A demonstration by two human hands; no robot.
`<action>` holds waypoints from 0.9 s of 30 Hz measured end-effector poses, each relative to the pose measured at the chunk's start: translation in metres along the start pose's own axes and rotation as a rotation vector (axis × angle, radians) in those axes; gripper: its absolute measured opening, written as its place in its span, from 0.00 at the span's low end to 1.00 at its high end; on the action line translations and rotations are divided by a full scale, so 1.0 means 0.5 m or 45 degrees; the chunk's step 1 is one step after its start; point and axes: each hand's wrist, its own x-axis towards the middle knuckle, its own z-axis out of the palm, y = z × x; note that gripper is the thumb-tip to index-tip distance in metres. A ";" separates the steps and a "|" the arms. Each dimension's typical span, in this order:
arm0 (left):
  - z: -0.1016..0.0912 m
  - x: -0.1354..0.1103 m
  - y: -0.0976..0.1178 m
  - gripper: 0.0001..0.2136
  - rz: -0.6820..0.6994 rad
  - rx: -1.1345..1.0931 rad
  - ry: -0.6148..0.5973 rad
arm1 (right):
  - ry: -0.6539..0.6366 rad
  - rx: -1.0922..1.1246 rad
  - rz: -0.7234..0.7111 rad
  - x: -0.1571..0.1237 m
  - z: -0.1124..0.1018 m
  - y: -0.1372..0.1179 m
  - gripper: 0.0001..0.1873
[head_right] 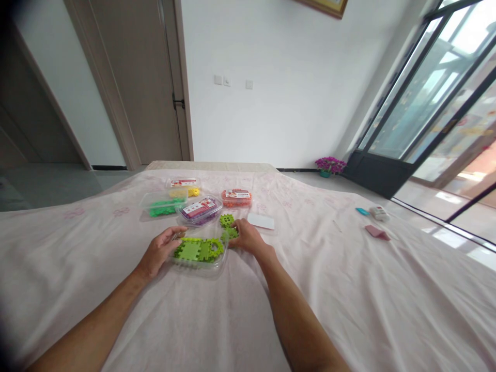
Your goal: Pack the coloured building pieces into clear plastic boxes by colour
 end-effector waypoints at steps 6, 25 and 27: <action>-0.002 -0.001 0.012 0.16 0.015 0.069 0.022 | 0.039 0.281 0.023 -0.004 0.012 0.000 0.16; 0.047 -0.049 0.087 0.14 0.933 1.106 -0.375 | 0.130 1.060 -0.148 0.003 -0.021 -0.095 0.18; 0.055 -0.051 0.089 0.12 0.914 1.170 -0.391 | 0.047 0.975 -0.206 0.002 -0.019 -0.095 0.17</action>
